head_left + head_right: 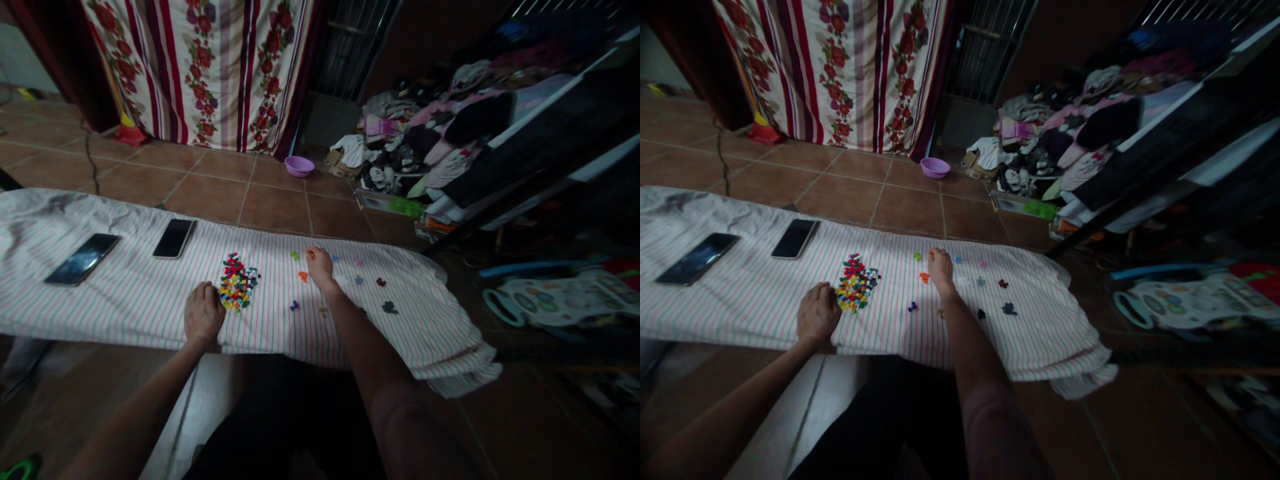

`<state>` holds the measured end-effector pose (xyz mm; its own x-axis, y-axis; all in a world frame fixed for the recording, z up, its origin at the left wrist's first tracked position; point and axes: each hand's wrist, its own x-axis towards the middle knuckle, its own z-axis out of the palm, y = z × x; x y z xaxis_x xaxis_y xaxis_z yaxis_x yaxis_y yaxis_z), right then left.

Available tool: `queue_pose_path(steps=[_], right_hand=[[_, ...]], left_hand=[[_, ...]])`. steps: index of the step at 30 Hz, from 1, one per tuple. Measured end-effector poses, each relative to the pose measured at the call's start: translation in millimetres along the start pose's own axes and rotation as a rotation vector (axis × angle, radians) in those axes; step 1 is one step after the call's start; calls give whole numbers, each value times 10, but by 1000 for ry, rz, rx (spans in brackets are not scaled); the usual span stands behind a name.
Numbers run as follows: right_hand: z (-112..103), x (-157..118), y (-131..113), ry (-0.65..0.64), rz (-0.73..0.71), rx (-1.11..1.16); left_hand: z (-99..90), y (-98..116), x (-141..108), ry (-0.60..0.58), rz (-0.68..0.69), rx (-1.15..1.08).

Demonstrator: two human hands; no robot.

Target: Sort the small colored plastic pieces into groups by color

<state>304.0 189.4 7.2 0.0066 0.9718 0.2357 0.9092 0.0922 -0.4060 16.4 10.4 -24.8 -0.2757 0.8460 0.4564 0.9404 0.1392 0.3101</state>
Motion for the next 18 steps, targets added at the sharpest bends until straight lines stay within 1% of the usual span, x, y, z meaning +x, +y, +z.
queue_pose_path(steps=[3,6,10,14,18], right_hand=[[115,-83,-278,-26,-107,91],[242,-202,-586,-79,-197,161],[394,-361,-960,-173,-272,216],[498,-458,-1236,-251,-313,233],[536,-501,-1424,-303,-343,184]], left_hand=[[-1,-4,0,2,10,8],[-5,-7,-2,-6,15,9],[-3,-3,-6,4,11,4],[9,-4,-8,18,12,-16],[19,-12,-2,31,20,-17]])
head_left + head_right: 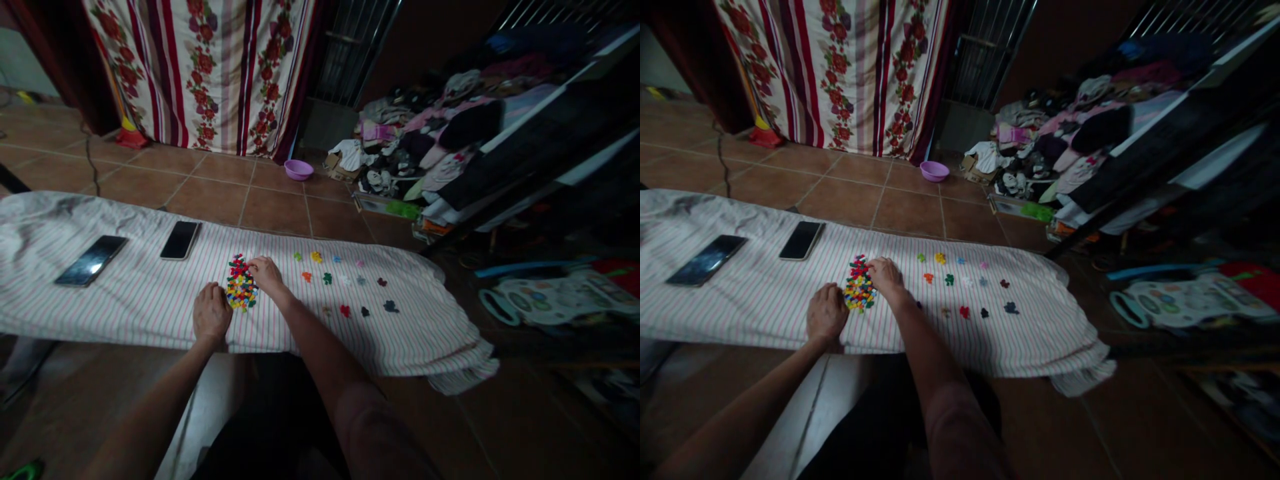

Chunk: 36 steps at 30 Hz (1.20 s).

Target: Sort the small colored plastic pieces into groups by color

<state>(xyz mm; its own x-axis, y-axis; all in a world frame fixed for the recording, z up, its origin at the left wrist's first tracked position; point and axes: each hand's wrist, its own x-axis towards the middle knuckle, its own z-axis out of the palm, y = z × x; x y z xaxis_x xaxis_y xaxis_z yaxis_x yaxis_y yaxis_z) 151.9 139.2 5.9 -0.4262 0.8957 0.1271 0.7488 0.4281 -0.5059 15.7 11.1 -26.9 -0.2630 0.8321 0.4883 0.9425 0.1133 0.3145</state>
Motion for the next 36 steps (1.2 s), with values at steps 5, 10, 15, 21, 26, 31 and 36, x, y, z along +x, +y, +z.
queue_pose_path(steps=[5,10,15,21,26,31,36], right_hand=[[20,18,-156,-63,70,-81],[39,24,-208,-68,111,-124],[28,6,-213,-43,93,-116],[-30,-48,-295,-1,117,-67],[-54,-81,-330,4,155,-19],[-92,-152,-268,31,141,12],[-174,-288,-198,44,169,21]], left_hand=[[4,-6,0,10,25,38],[9,-1,-11,24,27,48],[2,3,-10,23,29,55],[-22,7,8,21,46,54],[-29,13,9,31,39,44],[-2,-10,3,20,31,31],[-24,0,7,-10,11,-4]])
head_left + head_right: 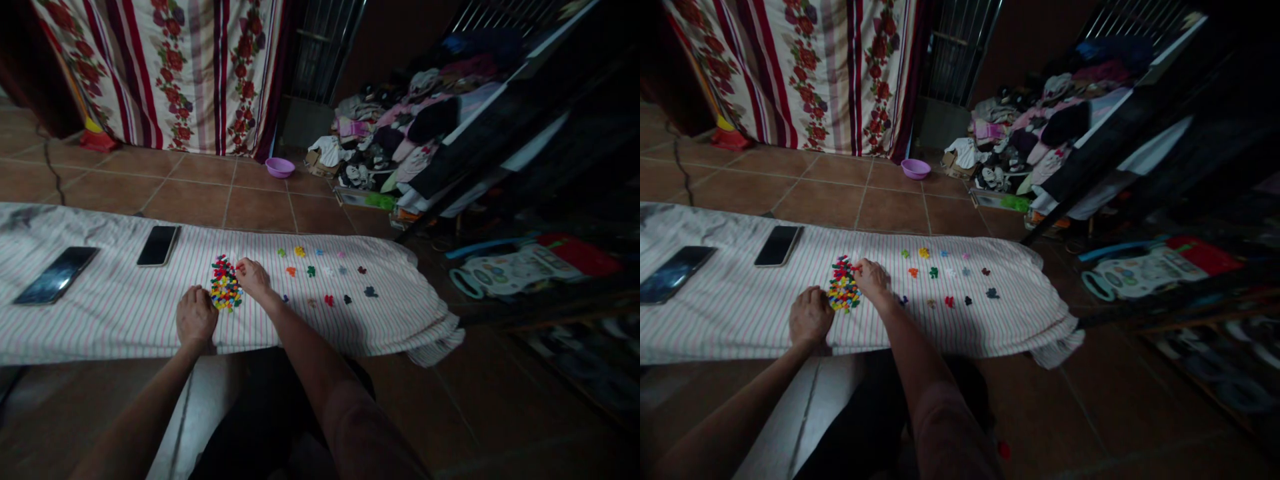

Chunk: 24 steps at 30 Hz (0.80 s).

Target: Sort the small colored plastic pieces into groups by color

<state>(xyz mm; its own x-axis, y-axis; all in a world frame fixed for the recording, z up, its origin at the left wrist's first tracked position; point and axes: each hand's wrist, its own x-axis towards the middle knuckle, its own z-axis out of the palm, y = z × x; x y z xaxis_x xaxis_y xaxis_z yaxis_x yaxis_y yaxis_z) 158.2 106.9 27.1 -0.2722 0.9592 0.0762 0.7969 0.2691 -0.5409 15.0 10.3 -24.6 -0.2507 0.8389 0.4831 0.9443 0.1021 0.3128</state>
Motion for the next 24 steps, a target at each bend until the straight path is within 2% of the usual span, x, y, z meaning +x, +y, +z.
queue_pose_path(steps=[6,10,15,19,24], right_hand=[[-62,-138,139,78,25,31],[-143,-267,340,167,54,104],[-347,-569,775,316,106,210],[-590,-907,1217,477,225,216],[-849,-1312,1681,544,325,128]], left_hand=[[-63,33,9,-20,-21,-41],[-51,8,10,-39,-2,-12],[-38,-14,12,-57,7,24],[-42,-26,4,-67,13,15],[-14,-54,-7,-42,21,0]])
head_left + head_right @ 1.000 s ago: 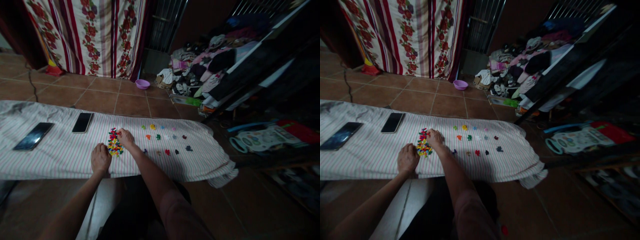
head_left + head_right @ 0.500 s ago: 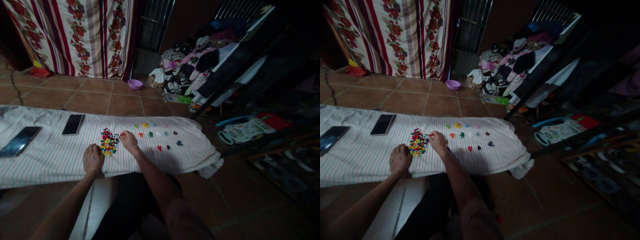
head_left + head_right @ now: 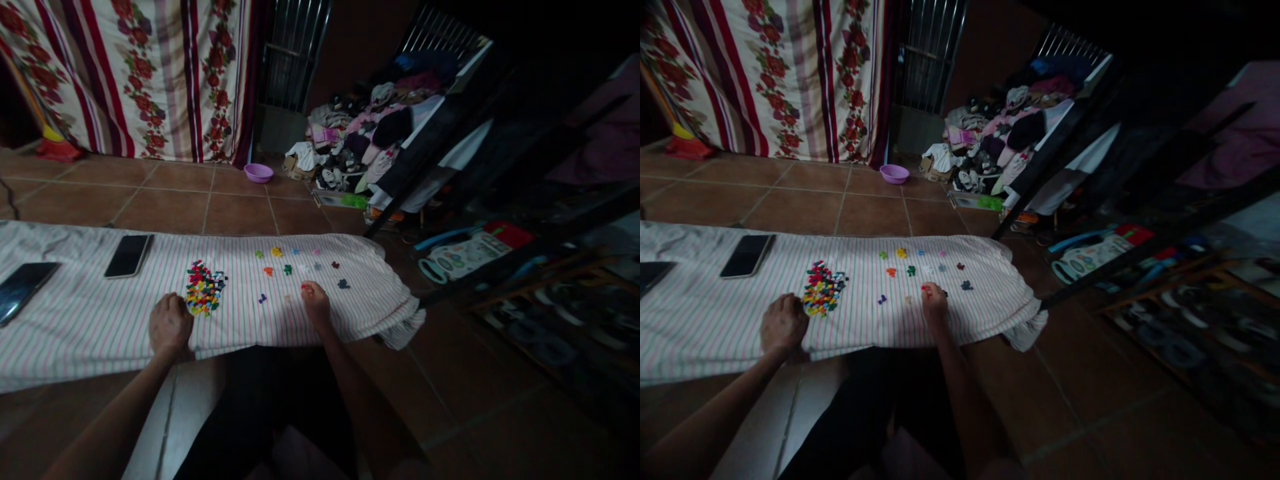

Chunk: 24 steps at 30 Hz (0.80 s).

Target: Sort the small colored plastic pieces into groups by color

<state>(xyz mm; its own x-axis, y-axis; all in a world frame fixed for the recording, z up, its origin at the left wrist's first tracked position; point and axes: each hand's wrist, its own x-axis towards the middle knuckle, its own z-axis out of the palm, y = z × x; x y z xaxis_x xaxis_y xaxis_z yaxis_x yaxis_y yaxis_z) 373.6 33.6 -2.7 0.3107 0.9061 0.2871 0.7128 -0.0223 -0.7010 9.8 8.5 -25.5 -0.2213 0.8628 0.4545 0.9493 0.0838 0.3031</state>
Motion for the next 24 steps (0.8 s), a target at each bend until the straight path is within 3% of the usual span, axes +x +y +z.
queue_pose_path(steps=[4,8,24], right_hand=[[-136,-66,238,0,-7,-47],[-109,-119,347,-25,-5,-87],[-60,-126,339,-62,-45,-97]], left_hand=[[-3,0,7,-6,2,-15],[-27,14,18,-27,-15,-37],[-17,18,15,-27,-74,-57]])
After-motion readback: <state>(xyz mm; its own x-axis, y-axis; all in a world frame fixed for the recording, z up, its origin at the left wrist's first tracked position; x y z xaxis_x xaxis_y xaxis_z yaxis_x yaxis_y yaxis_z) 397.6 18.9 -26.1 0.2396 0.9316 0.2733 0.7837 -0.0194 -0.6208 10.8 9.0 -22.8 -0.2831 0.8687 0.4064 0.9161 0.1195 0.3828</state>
